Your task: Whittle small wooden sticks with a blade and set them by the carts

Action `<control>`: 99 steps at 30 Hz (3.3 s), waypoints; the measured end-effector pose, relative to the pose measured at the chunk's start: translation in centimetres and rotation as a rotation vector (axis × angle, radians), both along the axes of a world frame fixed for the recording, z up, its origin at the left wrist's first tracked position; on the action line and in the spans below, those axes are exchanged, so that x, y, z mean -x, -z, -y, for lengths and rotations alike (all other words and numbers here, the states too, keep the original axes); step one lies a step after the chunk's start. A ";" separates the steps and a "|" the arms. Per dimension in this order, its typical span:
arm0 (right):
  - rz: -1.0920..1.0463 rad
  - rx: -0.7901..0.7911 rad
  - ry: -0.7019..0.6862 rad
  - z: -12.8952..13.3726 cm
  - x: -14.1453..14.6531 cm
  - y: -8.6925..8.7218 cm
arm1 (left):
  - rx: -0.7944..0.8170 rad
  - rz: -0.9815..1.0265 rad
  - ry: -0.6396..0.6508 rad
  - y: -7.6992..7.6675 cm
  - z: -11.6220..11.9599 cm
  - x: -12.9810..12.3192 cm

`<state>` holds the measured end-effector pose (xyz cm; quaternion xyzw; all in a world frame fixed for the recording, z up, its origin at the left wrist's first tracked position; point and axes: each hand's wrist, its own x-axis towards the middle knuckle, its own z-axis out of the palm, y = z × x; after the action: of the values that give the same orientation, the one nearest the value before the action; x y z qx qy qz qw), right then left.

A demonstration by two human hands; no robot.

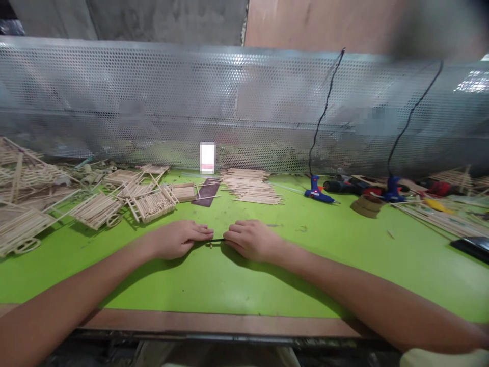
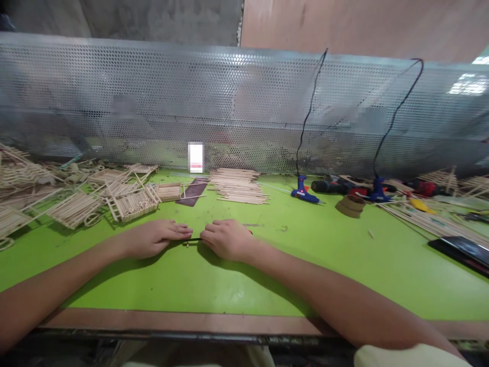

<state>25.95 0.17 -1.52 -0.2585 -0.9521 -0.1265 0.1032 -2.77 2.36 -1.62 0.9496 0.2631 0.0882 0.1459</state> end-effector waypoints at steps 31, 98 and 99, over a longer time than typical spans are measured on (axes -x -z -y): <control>-0.049 0.213 -0.025 -0.4 -0.1 -1.0 | -0.226 -0.020 0.048 -0.9 1.5 -2.6; -0.008 0.143 0.003 -1.2 0.2 -0.5 | -0.437 -0.111 0.065 -0.7 0.5 -2.8; -0.008 0.146 -0.012 -1.2 0.1 -0.5 | -0.417 -0.097 0.074 -0.8 0.6 -2.8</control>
<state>25.81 1.40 -1.02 -0.2603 -0.9599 -0.0550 0.0886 0.03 1.81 -0.85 0.9714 0.2108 0.0893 -0.0634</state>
